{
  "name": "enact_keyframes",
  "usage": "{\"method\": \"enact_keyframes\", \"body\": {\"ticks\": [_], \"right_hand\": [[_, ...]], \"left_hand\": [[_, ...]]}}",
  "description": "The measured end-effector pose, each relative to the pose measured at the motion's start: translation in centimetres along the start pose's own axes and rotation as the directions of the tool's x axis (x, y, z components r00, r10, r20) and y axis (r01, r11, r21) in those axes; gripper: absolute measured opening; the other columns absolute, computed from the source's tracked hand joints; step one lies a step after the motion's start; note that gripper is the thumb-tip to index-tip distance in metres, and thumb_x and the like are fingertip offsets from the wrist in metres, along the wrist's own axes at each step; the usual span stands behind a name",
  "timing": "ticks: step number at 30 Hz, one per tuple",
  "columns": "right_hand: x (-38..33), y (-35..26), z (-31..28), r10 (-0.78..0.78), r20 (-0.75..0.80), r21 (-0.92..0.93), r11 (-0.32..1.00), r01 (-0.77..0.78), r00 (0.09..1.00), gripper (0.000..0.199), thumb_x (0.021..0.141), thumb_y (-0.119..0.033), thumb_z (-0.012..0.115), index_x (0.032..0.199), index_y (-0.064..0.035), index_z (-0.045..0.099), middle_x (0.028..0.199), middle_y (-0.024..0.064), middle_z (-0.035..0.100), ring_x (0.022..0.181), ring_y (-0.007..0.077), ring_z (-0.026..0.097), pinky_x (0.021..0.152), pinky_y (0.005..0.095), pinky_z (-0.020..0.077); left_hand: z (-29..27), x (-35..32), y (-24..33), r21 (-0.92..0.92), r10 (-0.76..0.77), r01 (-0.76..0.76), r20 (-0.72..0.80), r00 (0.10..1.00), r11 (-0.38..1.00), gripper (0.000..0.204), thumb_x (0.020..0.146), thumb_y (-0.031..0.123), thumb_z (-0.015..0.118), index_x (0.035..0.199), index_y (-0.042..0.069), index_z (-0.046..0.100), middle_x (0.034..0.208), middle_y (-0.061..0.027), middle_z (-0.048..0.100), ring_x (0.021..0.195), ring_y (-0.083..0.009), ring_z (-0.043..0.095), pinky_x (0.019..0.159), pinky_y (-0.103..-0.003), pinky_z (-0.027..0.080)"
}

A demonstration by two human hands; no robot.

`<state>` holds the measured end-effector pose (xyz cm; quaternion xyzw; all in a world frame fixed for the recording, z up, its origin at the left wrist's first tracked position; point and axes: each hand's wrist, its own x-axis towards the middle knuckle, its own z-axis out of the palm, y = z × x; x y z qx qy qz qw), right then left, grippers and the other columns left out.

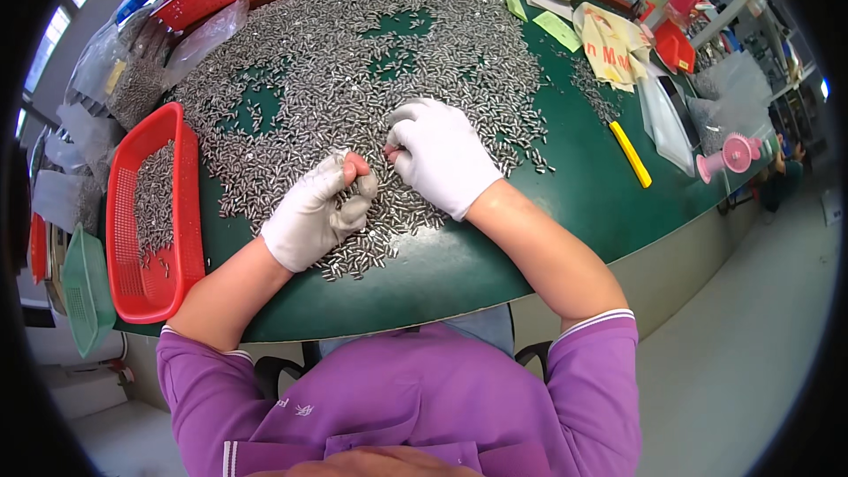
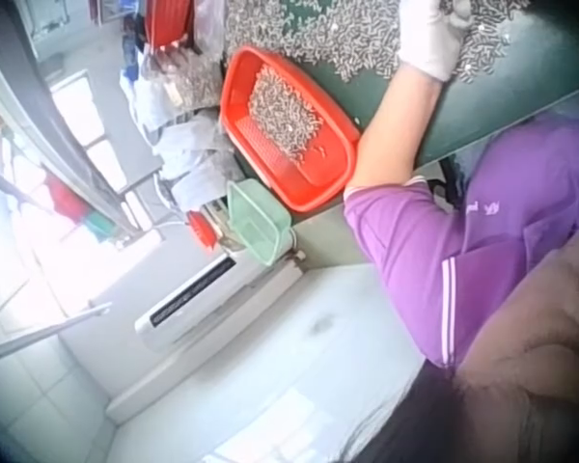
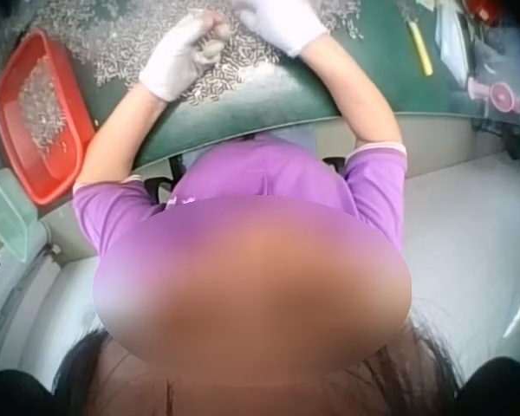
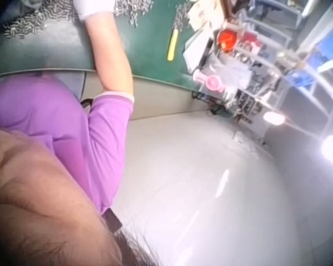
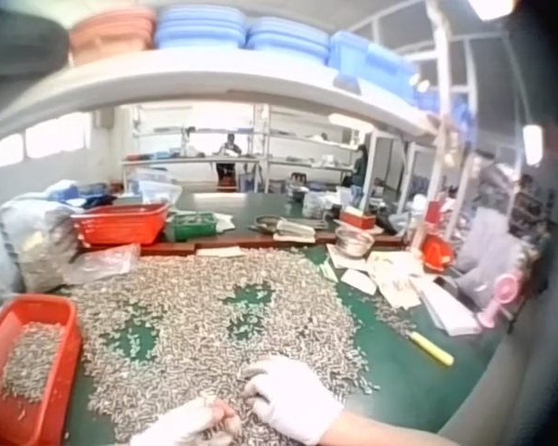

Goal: Sorting and inspecting small metal hardware components on a workbench.

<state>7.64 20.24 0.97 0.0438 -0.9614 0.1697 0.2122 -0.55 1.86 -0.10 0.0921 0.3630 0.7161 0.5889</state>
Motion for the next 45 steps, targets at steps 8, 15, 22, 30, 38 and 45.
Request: {"method": "enact_keyframes", "body": {"ticks": [8,15,22,30,38,45], "right_hand": [[-0.4,-2.2,-1.4,0.212,0.175,0.713,0.646,-0.272,0.961,0.007,0.083,-0.008,0.062,0.088,-0.0040,0.061,0.114,0.0121,0.058,0.107,0.0235,0.056,0.090,0.0339,0.0462],[-0.3,-0.1,-2.0,0.062,-0.076,-0.010,0.998,-0.063,0.995,0.018,0.072,-0.017,0.067,0.088,-0.0083,0.066,0.105,0.0104,0.062,0.101,0.0282,0.057,0.087,0.0380,0.0465],[-0.4,1.3,-1.4,0.033,0.036,-0.058,0.998,-0.031,0.999,0.011,0.067,-0.011,0.070,0.074,-0.0063,0.063,0.097,0.0105,0.064,0.094,0.0294,0.059,0.082,0.0386,0.0479],[-0.3,1.1,-1.7,0.003,-0.118,-0.045,0.999,-0.009,0.993,0.007,0.072,-0.011,0.066,0.077,-0.0079,0.063,0.089,0.0073,0.063,0.086,0.0263,0.060,0.077,0.0373,0.0483],[-0.4,-2.1,-1.9,0.070,-0.011,0.388,0.920,-0.061,0.997,0.013,0.075,-0.014,0.070,0.085,-0.0067,0.064,0.099,0.0089,0.062,0.096,0.0259,0.060,0.084,0.0344,0.0482],[-0.4,-2.1,-2.5,0.092,0.119,0.464,0.875,-0.137,0.989,0.013,0.077,-0.015,0.069,0.084,-0.0062,0.063,0.099,0.0091,0.063,0.101,0.0258,0.059,0.088,0.0347,0.0465]], "left_hand": [[0.4,0.0,-0.3,0.056,0.012,-0.013,0.015,1.000,0.998,0.019,0.091,0.016,0.060,0.108,0.011,0.054,0.087,0.0004,0.057,0.061,-0.0033,0.044,0.053,-0.014,0.035],[0.2,-0.1,-0.1,0.059,-0.004,0.005,-0.008,1.000,0.998,0.017,0.091,0.024,0.060,0.101,0.012,0.054,0.087,0.0009,0.056,0.062,-0.0050,0.046,0.055,-0.016,0.038],[1.1,0.0,0.1,0.067,-0.017,0.025,-0.118,0.993,0.997,0.020,0.092,0.028,0.058,0.100,0.011,0.054,0.086,-0.0008,0.055,0.059,-0.0068,0.044,0.055,-0.018,0.036],[0.5,0.1,0.0,0.067,-0.018,0.020,-0.038,0.999,0.998,0.020,0.092,0.027,0.059,0.101,0.010,0.054,0.086,-0.0006,0.056,0.060,-0.0067,0.045,0.053,-0.019,0.036],[0.8,0.0,-0.3,0.055,-0.004,0.006,-0.040,0.999,0.998,0.014,0.091,0.020,0.060,0.100,0.010,0.057,0.082,0.0007,0.058,0.058,-0.0048,0.044,0.050,-0.016,0.033],[0.6,-0.1,-0.4,0.105,0.023,-0.021,-0.019,1.000,0.994,0.012,0.092,0.020,0.059,0.099,0.010,0.058,0.081,0.0004,0.059,0.057,-0.0048,0.043,0.050,-0.017,0.033]]}}
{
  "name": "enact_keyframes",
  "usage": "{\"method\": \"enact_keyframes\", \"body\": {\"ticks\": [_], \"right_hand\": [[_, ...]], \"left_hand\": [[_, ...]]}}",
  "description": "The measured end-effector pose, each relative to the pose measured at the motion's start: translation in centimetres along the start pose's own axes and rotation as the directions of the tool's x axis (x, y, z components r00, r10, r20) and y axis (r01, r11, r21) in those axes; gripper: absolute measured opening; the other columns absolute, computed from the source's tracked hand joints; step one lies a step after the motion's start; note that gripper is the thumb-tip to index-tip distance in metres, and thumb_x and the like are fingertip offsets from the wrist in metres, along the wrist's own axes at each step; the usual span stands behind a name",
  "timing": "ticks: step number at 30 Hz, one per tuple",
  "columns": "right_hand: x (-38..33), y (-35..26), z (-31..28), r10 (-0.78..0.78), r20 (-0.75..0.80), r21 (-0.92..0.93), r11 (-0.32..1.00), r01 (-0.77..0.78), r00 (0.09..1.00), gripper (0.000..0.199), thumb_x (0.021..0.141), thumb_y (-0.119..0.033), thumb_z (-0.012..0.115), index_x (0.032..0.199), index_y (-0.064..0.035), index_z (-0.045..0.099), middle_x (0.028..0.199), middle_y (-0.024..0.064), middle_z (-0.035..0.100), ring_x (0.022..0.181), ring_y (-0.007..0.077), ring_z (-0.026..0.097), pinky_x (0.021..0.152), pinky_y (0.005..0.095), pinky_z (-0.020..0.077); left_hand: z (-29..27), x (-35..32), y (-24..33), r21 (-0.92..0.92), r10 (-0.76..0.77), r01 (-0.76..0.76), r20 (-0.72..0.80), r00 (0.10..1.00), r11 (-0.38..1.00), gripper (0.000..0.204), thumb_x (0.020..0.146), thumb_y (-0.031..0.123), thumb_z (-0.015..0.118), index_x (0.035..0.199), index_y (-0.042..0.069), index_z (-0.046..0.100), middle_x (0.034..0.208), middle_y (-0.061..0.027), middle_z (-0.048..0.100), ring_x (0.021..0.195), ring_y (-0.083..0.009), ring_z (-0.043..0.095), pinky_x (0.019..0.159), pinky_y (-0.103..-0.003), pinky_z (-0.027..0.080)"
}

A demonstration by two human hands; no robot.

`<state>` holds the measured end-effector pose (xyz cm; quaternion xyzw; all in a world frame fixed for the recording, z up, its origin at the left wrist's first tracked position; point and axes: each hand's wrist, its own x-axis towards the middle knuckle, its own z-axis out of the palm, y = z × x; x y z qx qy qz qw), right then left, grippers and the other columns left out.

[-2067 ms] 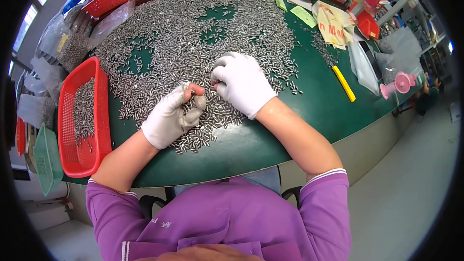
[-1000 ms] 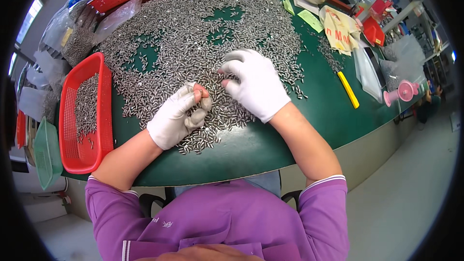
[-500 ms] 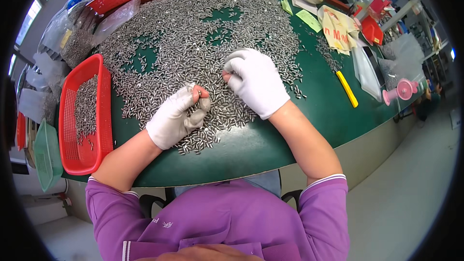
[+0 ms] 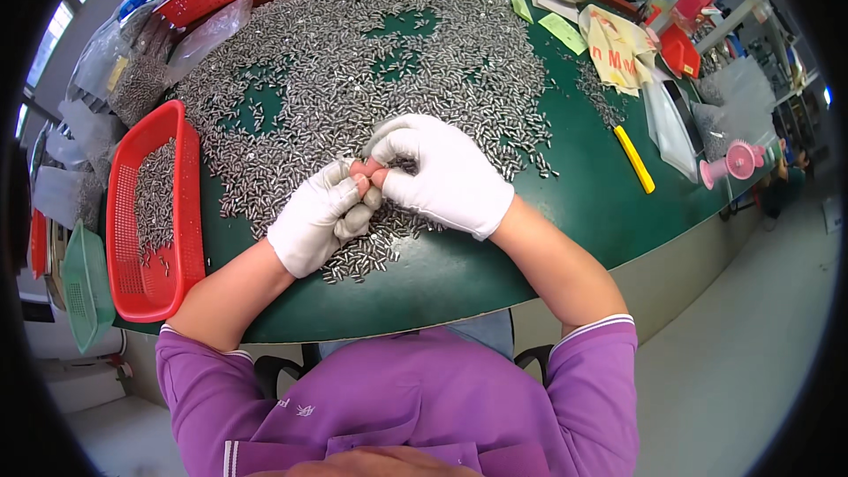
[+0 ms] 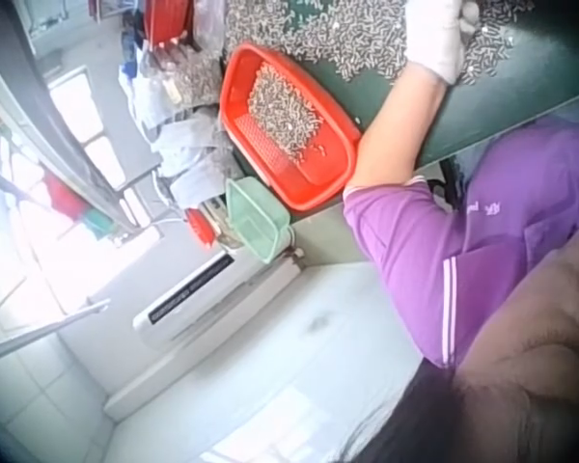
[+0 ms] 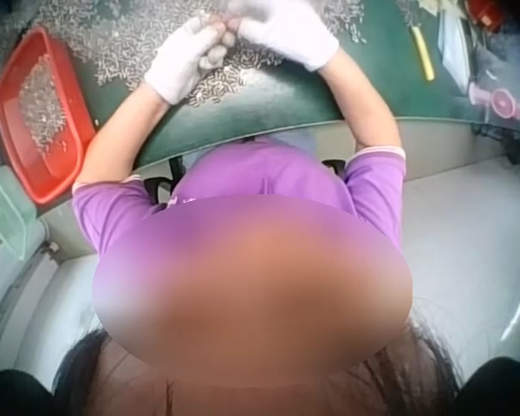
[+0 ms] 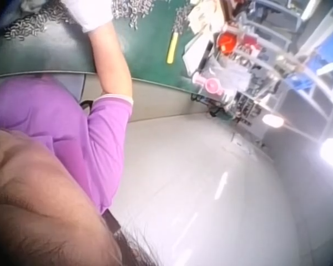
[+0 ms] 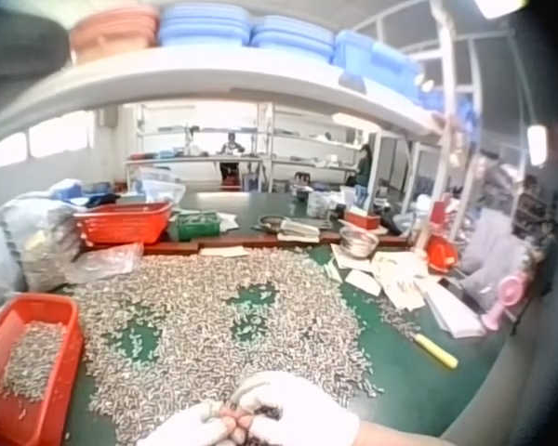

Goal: Sorting and inspecting small metal hardware components on a workbench.

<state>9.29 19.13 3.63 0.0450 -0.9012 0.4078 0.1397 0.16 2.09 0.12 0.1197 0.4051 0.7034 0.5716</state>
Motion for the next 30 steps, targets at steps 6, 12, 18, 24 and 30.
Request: {"method": "enact_keyframes", "body": {"ticks": [6,12,18,24,30], "right_hand": [[0.1,0.0,0.1,-0.012,0.024,-0.073,0.997,0.014,1.000,0.009,0.080,-0.011,0.064,0.085,-0.0040,0.061,0.097,0.0100,0.062,0.098,0.0247,0.059,0.087,0.0342,0.0461],[0.1,0.5,0.4,0.226,0.151,0.328,0.907,-0.264,0.963,0.010,0.083,-0.012,0.060,0.088,-0.0033,0.058,0.098,0.0115,0.060,0.094,0.0246,0.059,0.086,0.0341,0.0462],[0.2,0.5,1.6,-0.013,-0.154,-0.073,0.997,0.002,0.988,0.010,0.079,-0.011,0.059,0.083,-0.0015,0.060,0.089,0.0127,0.061,0.084,0.0259,0.060,0.077,0.0346,0.0476],[-0.1,0.5,1.3,0.096,-0.161,0.081,0.993,-0.084,0.982,0.011,0.080,-0.012,0.060,0.085,-0.0024,0.059,0.088,0.0121,0.060,0.083,0.0263,0.059,0.076,0.0347,0.0475],[0.3,2.5,-0.7,0.231,-0.266,-0.191,0.939,-0.286,0.936,0.010,0.086,-0.013,0.059,0.090,-0.0034,0.060,0.086,0.0093,0.060,0.083,0.0226,0.059,0.078,0.0319,0.0462]], "left_hand": [[-0.1,0.2,-0.1,0.014,-0.015,0.015,0.000,1.000,1.000,0.013,0.092,0.021,0.058,0.098,0.010,0.058,0.079,0.0004,0.058,0.056,-0.0049,0.043,0.049,-0.017,0.033],[-0.3,0.1,-0.2,0.002,-0.020,0.020,0.027,0.999,1.000,0.014,0.093,0.022,0.058,0.100,0.010,0.057,0.081,0.0007,0.058,0.057,-0.0046,0.044,0.050,-0.017,0.033],[0.3,0.1,0.2,-0.018,-0.027,0.026,-0.026,0.999,0.999,0.014,0.092,0.022,0.059,0.100,0.011,0.055,0.080,0.0008,0.057,0.057,-0.0043,0.042,0.051,-0.017,0.033],[0.2,0.0,-0.1,0.045,0.018,-0.017,-0.015,1.000,0.999,0.016,0.091,0.022,0.060,0.101,0.010,0.056,0.081,0.0007,0.055,0.055,-0.0053,0.039,0.051,-0.018,0.032],[0.0,0.0,-0.1,0.032,0.012,-0.010,-0.035,0.999,0.999,0.015,0.091,0.022,0.060,0.100,0.010,0.058,0.081,0.0003,0.056,0.055,-0.0054,0.039,0.050,-0.018,0.032]]}}
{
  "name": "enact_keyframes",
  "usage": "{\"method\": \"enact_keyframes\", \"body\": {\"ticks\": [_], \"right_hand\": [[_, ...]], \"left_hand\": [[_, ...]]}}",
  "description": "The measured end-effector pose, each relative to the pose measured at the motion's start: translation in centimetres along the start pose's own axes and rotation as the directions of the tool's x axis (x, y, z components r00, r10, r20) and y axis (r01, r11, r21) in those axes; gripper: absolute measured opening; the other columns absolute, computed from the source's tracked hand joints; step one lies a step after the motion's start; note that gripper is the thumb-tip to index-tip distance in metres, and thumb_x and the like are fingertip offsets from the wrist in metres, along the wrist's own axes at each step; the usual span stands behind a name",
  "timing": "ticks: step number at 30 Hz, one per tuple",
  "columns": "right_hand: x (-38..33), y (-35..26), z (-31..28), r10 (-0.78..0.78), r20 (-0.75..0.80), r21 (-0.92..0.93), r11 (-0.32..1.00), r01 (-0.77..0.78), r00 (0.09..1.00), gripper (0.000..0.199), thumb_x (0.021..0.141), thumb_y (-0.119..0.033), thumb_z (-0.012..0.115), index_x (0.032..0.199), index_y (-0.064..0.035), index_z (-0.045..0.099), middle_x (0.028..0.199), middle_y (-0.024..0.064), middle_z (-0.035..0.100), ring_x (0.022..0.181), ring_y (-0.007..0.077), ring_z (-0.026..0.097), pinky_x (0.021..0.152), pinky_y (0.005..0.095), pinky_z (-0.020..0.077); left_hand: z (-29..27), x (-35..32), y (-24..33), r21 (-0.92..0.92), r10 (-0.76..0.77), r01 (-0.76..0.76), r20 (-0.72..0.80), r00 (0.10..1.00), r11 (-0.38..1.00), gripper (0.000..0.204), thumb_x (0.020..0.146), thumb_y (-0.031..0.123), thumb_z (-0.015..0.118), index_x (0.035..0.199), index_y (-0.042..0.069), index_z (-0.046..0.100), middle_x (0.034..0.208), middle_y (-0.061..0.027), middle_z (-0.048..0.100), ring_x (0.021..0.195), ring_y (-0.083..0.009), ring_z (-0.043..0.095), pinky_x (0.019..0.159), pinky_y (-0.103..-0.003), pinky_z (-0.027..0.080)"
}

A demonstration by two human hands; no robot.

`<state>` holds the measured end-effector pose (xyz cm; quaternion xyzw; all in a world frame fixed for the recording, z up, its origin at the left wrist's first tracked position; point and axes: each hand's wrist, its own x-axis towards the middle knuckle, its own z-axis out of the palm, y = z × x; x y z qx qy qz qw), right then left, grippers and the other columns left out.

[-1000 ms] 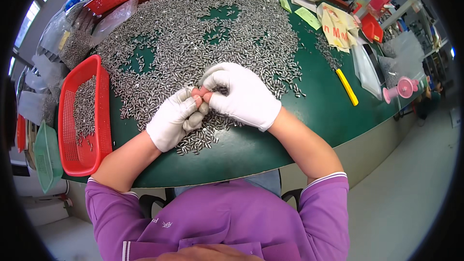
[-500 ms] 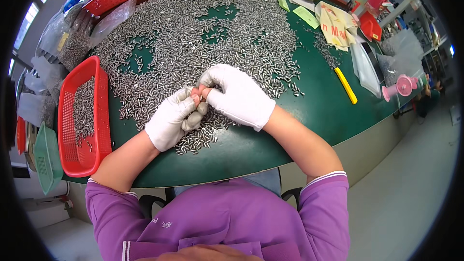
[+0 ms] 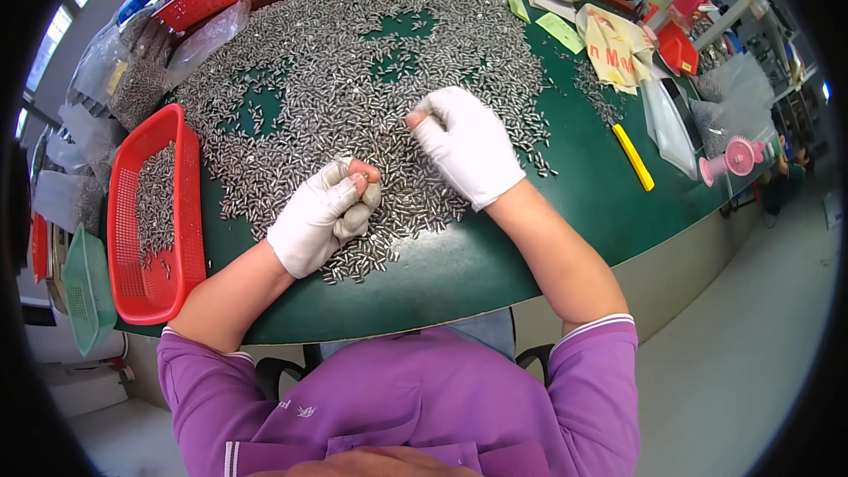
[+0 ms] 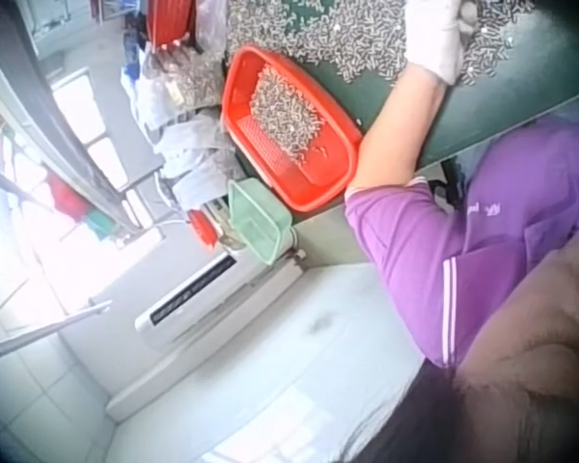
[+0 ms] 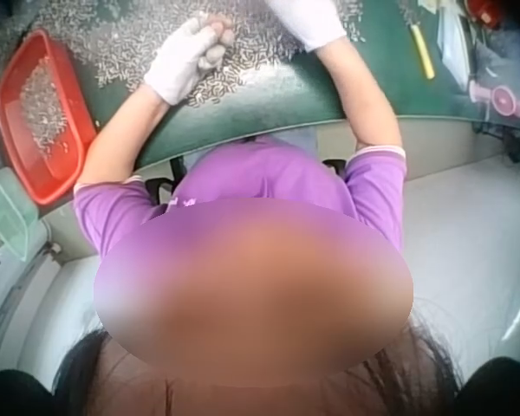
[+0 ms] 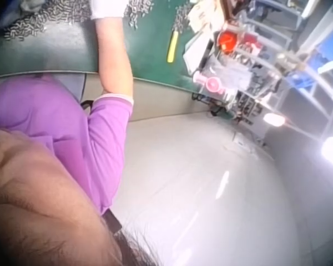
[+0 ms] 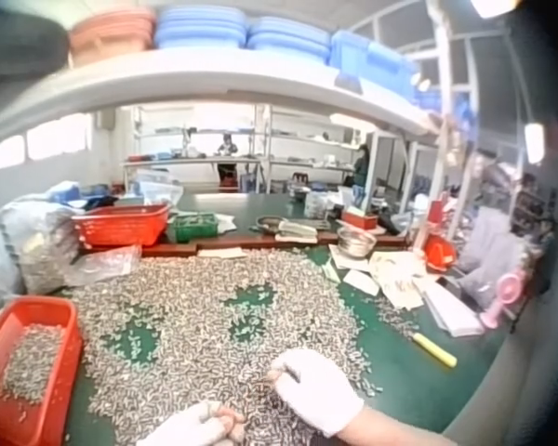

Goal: Sorting and inspecting small metal hardware components on a workbench.

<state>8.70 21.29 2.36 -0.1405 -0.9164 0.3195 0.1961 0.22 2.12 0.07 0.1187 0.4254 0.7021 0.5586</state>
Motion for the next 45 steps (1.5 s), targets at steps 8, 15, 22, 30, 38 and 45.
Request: {"method": "enact_keyframes", "body": {"ticks": [8,15,22,30,38,45], "right_hand": [[0.9,1.8,-2.0,0.046,-0.123,-0.072,0.996,-0.055,0.991,0.044,0.077,-0.042,0.066,0.101,-0.0044,0.065,0.094,0.0129,0.064,0.084,0.0269,0.063,0.077,0.0351,0.0492],[0.5,1.9,-0.7,-0.254,0.059,-0.309,0.915,0.260,0.965,0.015,0.071,-0.015,0.070,0.085,-0.0104,0.070,0.097,0.0087,0.064,0.093,0.0271,0.060,0.083,0.0360,0.0480],[0.6,1.5,0.0,-0.249,0.111,-0.398,0.876,0.272,0.962,0.005,0.072,-0.012,0.066,0.075,-0.0079,0.065,0.087,0.0066,0.064,0.086,0.0270,0.060,0.077,0.0375,0.0486],[0.5,2.0,-2.6,-0.016,0.062,-0.418,0.907,0.041,0.998,0.015,0.075,-0.016,0.066,0.090,-0.0113,0.068,0.089,0.0103,0.062,0.087,0.0289,0.060,0.078,0.0378,0.0480],[0.5,1.5,-1.3,-0.023,0.180,-0.405,0.909,0.096,0.983,0.009,0.077,-0.015,0.065,0.083,-0.0085,0.067,0.082,0.0112,0.060,0.083,0.0292,0.059,0.074,0.0384,0.0471],[0.2,-0.1,-1.5,0.063,0.093,0.112,0.991,-0.074,0.994,0.007,0.082,-0.005,0.062,0.088,-0.0029,0.061,0.092,0.0060,0.057,0.087,0.0170,0.055,0.080,0.0284,0.0444]], "left_hand": [[-0.1,0.0,0.2,-0.069,-0.001,0.003,0.029,1.000,0.998,0.015,0.092,0.017,0.057,0.103,0.009,0.052,0.085,-0.0005,0.057,0.060,-0.0043,0.045,0.052,-0.016,0.035],[-0.5,0.0,0.3,-0.115,0.013,-0.006,0.060,0.998,0.993,0.020,0.090,0.027,0.060,0.102,0.013,0.054,0.092,-0.0018,0.054,0.064,-0.0080,0.043,0.056,-0.020,0.036],[-0.7,0.1,0.1,-0.140,-0.007,0.011,0.028,1.000,0.990,0.017,0.091,0.028,0.059,0.096,0.013,0.052,0.090,-0.0025,0.054,0.064,-0.0088,0.044,0.057,-0.021,0.038],[-0.6,0.1,0.2,-0.114,-0.017,0.019,0.022,1.000,0.993,0.017,0.092,0.027,0.057,0.098,0.011,0.052,0.088,-0.0015,0.054,0.062,-0.0089,0.043,0.055,-0.020,0.036],[-0.4,0.2,0.3,-0.105,-0.015,0.018,0.029,0.999,0.994,0.018,0.092,0.028,0.056,0.098,0.011,0.052,0.087,-0.0017,0.054,0.060,-0.0084,0.041,0.053,-0.020,0.034],[-0.4,0.0,0.4,-0.092,-0.041,0.042,0.006,0.999,0.995,0.018,0.091,0.025,0.060,0.101,0.011,0.054,0.087,-0.0008,0.055,0.060,-0.0080,0.043,0.054,-0.019,0.034]]}}
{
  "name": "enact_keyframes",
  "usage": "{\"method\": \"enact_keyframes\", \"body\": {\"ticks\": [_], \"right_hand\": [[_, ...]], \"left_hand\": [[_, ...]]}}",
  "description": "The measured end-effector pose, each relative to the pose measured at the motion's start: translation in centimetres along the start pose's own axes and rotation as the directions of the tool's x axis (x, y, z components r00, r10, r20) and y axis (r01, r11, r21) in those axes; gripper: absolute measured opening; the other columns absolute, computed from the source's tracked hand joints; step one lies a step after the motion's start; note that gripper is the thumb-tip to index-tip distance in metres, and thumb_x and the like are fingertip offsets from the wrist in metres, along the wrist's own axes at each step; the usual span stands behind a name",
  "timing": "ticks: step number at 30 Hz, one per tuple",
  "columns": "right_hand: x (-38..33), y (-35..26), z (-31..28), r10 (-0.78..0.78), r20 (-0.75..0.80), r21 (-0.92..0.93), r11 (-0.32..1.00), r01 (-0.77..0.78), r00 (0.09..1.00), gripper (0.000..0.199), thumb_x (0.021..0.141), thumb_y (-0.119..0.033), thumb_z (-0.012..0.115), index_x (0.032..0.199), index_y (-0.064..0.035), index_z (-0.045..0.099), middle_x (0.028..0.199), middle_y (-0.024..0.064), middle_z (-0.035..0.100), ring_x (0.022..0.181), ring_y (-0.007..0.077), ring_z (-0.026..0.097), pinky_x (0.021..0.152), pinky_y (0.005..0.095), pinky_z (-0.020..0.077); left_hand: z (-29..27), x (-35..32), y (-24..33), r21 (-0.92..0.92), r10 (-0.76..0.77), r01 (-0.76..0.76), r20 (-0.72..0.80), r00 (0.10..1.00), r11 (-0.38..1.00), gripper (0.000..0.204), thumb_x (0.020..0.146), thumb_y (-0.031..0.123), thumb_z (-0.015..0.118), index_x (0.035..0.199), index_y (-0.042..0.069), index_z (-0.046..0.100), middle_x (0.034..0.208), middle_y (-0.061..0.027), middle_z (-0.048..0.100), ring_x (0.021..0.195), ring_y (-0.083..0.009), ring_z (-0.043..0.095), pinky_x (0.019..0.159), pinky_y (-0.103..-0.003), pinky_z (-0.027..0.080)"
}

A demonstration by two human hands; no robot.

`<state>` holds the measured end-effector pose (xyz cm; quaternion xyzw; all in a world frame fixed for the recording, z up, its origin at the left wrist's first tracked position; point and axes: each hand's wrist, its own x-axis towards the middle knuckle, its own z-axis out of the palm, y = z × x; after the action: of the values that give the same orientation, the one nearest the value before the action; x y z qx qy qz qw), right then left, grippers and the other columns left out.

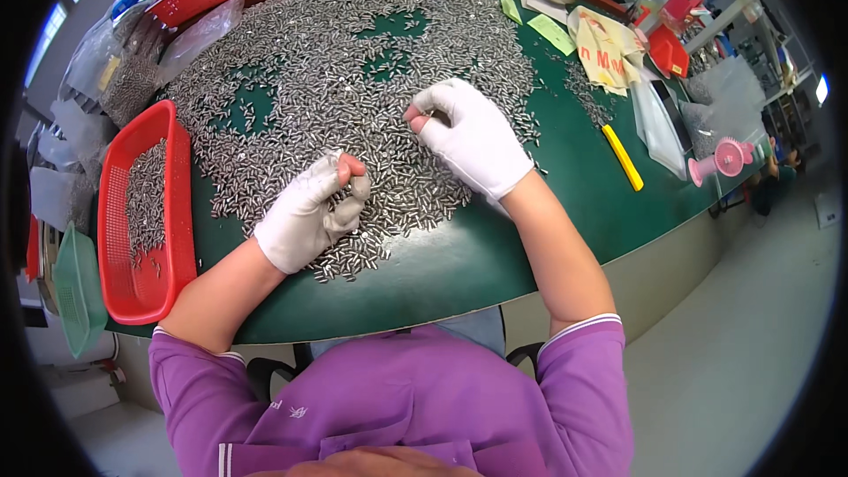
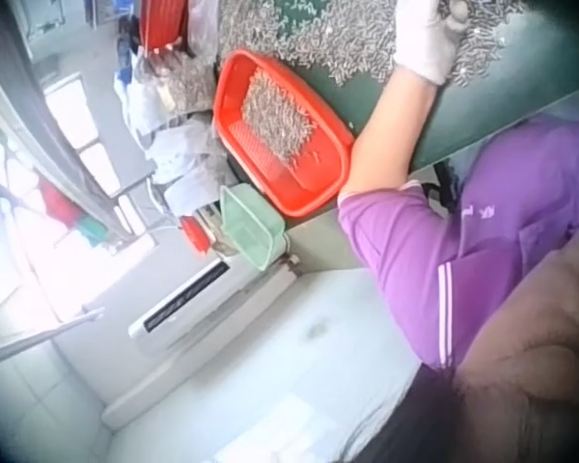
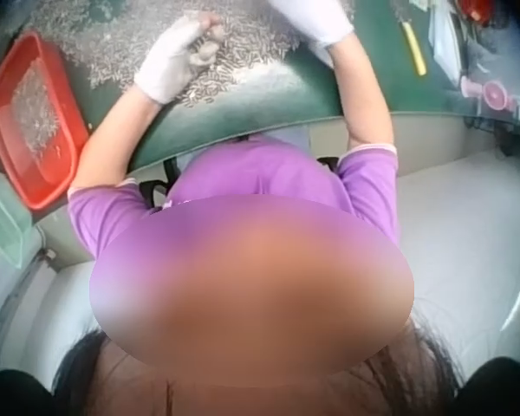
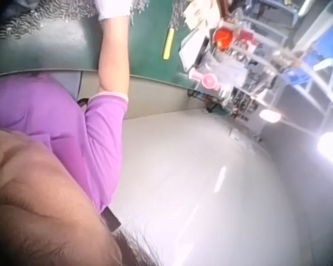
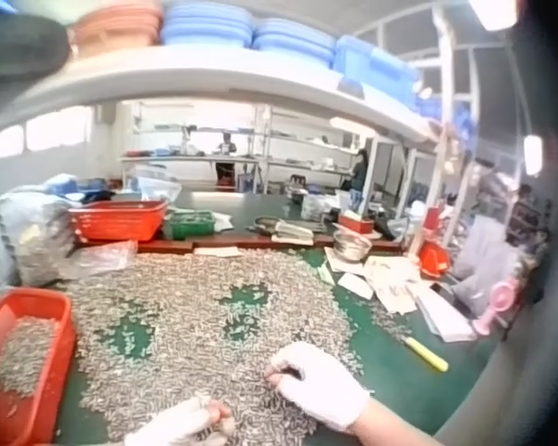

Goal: Sorting and inspecting small metal hardware components on a workbench.

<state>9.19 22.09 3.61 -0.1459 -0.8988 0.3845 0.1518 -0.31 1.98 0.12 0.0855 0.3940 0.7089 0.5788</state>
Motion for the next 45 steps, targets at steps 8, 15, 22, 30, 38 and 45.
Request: {"method": "enact_keyframes", "body": {"ticks": [8,15,22,30,38,45], "right_hand": [[-0.8,-1.7,2.6,-0.527,0.049,0.001,0.849,0.528,0.848,0.009,0.076,-0.008,0.065,0.084,-0.0061,0.061,0.095,0.0080,0.062,0.089,0.0282,0.060,0.077,0.0356,0.0492],[-0.6,-1.0,2.7,-0.499,0.044,-0.102,0.860,0.501,0.866,0.023,0.075,-0.004,0.064,0.097,-0.0076,0.064,0.101,0.0101,0.062,0.093,0.0292,0.060,0.082,0.0373,0.0487],[-0.4,-0.3,2.5,-0.394,0.207,-0.351,0.825,0.444,0.896,0.015,0.071,-0.019,0.068,0.082,-0.0096,0.067,0.083,0.0071,0.062,0.081,0.0282,0.060,0.071,0.0396,0.0487],[-0.2,-0.3,2.5,-0.428,0.009,-0.396,0.828,0.396,0.904,0.009,0.075,-0.016,0.063,0.078,-0.0078,0.062,0.080,0.0085,0.061,0.079,0.0291,0.058,0.071,0.0408,0.0472],[0.1,0.9,4.0,-0.512,0.135,-0.372,0.767,0.522,0.848,0.029,0.075,-0.025,0.064,0.101,-0.0117,0.064,0.103,0.0074,0.059,0.095,0.0277,0.057,0.082,0.0421,0.0453],[0.1,0.0,3.3,-0.440,0.171,-0.397,0.788,0.471,0.881,0.009,0.074,-0.020,0.065,0.079,-0.0122,0.065,0.077,0.0071,0.060,0.076,0.0281,0.060,0.065,0.0412,0.0477]], "left_hand": [[0.2,0.1,0.0,0.056,-0.012,0.007,0.089,0.996,0.998,0.017,0.090,0.018,0.061,0.103,0.010,0.054,0.084,0.0010,0.057,0.063,-0.0038,0.047,0.054,-0.014,0.038],[0.0,-0.1,0.0,0.044,0.000,-0.002,0.056,0.998,0.999,0.015,0.090,0.020,0.061,0.101,0.012,0.054,0.084,0.0009,0.057,0.063,-0.0042,0.049,0.055,-0.015,0.040],[0.8,-0.3,0.4,0.046,-0.027,0.030,-0.060,0.998,0.998,0.017,0.093,0.028,0.056,0.099,0.012,0.054,0.085,0.0015,0.057,0.065,-0.0056,0.053,0.057,-0.016,0.042],[0.4,-0.4,0.2,0.064,0.001,0.001,-0.029,1.000,0.998,0.023,0.093,0.031,0.055,0.104,0.011,0.052,0.089,-0.0002,0.054,0.065,-0.0068,0.049,0.059,-0.018,0.040],[0.4,-0.3,0.2,0.028,-0.002,0.002,-0.013,1.000,1.000,0.018,0.094,0.030,0.053,0.097,0.012,0.053,0.089,-0.0003,0.057,0.071,-0.0066,0.053,0.061,-0.017,0.045],[-0.4,-0.2,0.0,-0.006,-0.007,0.007,0.047,0.999,1.000,0.017,0.097,0.027,0.050,0.097,0.010,0.054,0.089,-0.0011,0.057,0.075,-0.0073,0.056,0.062,-0.017,0.049]]}}
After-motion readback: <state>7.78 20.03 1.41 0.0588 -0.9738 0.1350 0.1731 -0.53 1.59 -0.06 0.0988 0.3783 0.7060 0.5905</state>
